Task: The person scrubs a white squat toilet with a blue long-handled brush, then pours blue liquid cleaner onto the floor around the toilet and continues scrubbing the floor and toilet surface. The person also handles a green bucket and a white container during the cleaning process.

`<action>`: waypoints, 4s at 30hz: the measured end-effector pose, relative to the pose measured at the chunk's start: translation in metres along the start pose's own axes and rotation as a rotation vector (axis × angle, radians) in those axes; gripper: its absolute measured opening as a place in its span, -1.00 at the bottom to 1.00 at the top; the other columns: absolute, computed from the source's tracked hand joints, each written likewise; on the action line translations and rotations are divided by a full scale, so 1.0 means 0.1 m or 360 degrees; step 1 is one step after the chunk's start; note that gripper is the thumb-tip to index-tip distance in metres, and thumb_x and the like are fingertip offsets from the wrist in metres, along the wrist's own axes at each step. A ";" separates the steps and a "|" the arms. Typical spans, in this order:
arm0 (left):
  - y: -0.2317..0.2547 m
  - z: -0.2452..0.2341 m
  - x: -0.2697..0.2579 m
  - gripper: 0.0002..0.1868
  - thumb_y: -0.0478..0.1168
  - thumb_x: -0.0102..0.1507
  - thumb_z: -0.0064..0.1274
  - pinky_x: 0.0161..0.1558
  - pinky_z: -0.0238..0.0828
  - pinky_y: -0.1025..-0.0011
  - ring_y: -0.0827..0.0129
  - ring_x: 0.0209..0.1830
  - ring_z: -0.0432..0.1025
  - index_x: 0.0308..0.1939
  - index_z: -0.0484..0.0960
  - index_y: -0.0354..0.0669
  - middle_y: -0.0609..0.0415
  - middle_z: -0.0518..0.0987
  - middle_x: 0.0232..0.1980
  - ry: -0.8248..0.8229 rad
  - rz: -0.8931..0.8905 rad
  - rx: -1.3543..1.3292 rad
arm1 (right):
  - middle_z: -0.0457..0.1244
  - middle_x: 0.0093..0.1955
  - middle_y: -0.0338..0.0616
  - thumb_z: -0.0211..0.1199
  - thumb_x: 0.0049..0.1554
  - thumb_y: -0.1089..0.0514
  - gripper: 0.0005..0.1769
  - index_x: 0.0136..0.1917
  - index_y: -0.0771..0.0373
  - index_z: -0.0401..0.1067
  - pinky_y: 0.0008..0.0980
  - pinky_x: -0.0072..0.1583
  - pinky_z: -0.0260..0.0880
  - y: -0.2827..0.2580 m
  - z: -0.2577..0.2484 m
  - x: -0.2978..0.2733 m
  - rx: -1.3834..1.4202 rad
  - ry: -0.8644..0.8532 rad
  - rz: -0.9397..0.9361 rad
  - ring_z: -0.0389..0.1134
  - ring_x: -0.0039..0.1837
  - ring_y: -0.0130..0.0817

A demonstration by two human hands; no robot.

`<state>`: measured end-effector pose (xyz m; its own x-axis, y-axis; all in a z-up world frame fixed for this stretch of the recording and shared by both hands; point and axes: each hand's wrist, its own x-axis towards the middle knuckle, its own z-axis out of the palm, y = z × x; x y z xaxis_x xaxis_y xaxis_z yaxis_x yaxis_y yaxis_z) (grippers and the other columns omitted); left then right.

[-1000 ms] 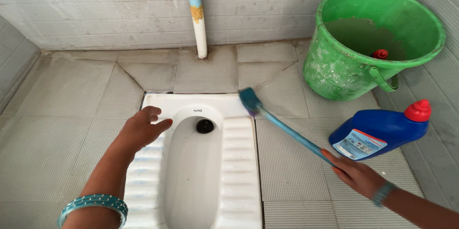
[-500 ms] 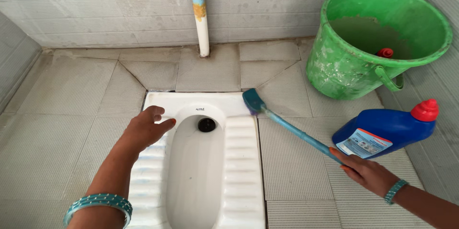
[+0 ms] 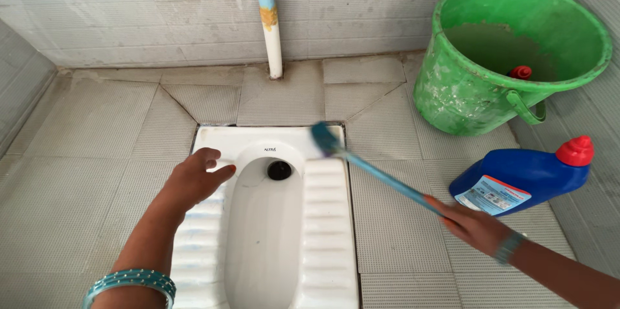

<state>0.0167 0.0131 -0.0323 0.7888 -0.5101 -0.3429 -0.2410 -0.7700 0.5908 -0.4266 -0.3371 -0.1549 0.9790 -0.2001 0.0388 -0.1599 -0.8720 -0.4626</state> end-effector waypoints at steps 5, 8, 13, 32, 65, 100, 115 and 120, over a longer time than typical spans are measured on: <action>0.03 0.02 -0.01 -0.29 0.06 0.20 0.18 0.25 0.43 0.11 0.02 0.38 0.39 0.38 0.42 -0.10 -0.11 0.45 0.40 -0.0013 -0.0030 0.0010 | 0.36 -0.05 -0.22 0.15 0.14 0.12 -0.20 0.58 -0.19 -0.06 -0.31 -0.07 0.52 0.00 0.00 -0.02 0.0045 -0.0065 0.0191 0.42 -0.15 -0.37; 0.11 0.04 -0.02 -0.29 0.07 0.21 0.17 0.25 0.43 0.09 0.00 0.38 0.39 0.38 0.41 -0.09 -0.12 0.45 0.41 0.0007 -0.0048 0.0034 | 0.30 -0.10 -0.22 0.07 0.23 0.05 -0.21 0.63 -0.23 -0.19 -0.28 -0.14 0.51 -0.21 0.23 0.75 -0.0099 -0.0319 0.0329 0.39 -0.21 -0.35; 0.15 0.03 -0.06 -0.29 0.07 0.20 0.17 0.24 0.45 0.10 -0.01 0.38 0.39 0.38 0.41 -0.11 -0.15 0.44 0.41 0.0002 -0.0011 0.0029 | 0.27 -0.19 -0.21 0.06 0.28 -0.02 -0.26 0.62 -0.30 -0.16 -0.31 -0.20 0.48 -0.37 0.38 1.32 -0.0382 -0.0342 0.0334 0.34 -0.27 -0.35; 0.01 -0.01 -0.05 -0.29 0.07 0.20 0.17 0.25 0.43 0.12 0.01 0.36 0.40 0.37 0.42 -0.11 -0.14 0.45 0.40 0.0024 -0.0030 0.0024 | 0.30 -0.14 -0.13 0.04 0.29 0.00 -0.30 0.61 -0.31 -0.11 -0.22 -0.15 0.47 -0.81 0.60 1.94 -0.0381 -0.0229 0.0106 0.36 -0.20 -0.25; 0.25 0.06 -0.06 -0.32 0.05 0.22 0.15 0.27 0.43 0.06 0.00 0.41 0.36 0.39 0.40 -0.05 -0.09 0.42 0.43 -0.0046 -0.0099 -0.0012 | 0.29 -0.36 -0.07 0.06 0.26 0.08 -0.23 0.64 -0.09 -0.18 -0.20 -0.29 0.43 -0.23 0.56 1.08 -0.0030 0.0222 0.0779 0.34 -0.37 -0.28; 0.48 0.26 0.16 -0.29 0.05 0.21 0.16 0.39 0.24 0.16 0.10 0.52 0.22 0.39 0.39 -0.14 -0.13 0.40 0.44 -0.0102 0.0034 -0.0275 | 0.33 -0.40 -0.06 0.04 0.29 0.06 -0.34 0.62 -0.06 0.02 -0.21 -0.33 0.34 -0.33 0.38 2.56 0.0164 0.0066 0.0770 0.29 -0.44 -0.30; 0.69 0.24 0.27 -0.24 0.04 0.21 0.12 0.44 0.14 0.13 0.13 0.54 0.20 0.43 0.31 -0.17 -0.09 0.39 0.45 -0.0094 -0.0016 -0.0701 | 0.28 -0.46 -0.16 0.03 0.29 0.03 -0.35 0.61 -0.06 0.01 -0.31 -0.36 0.29 -0.34 0.57 2.68 0.0293 0.0156 0.0775 0.24 -0.47 -0.40; 0.65 0.27 0.29 -0.26 0.05 0.22 0.10 0.45 0.13 0.12 0.11 0.54 0.20 0.43 0.33 -0.12 -0.08 0.39 0.47 -0.0090 -0.0101 -0.0640 | 0.29 -0.45 -0.20 0.04 0.26 0.07 -0.33 0.61 -0.07 0.01 -0.33 -0.36 0.30 -0.35 0.55 2.54 0.0399 0.0183 0.0670 0.26 -0.47 -0.45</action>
<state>0.0091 -0.0619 -0.0239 0.7601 -0.4952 -0.4207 0.0559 -0.5952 0.8016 -0.1657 -0.3325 -0.1771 0.8136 -0.5716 -0.1060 -0.4888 -0.5739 -0.6570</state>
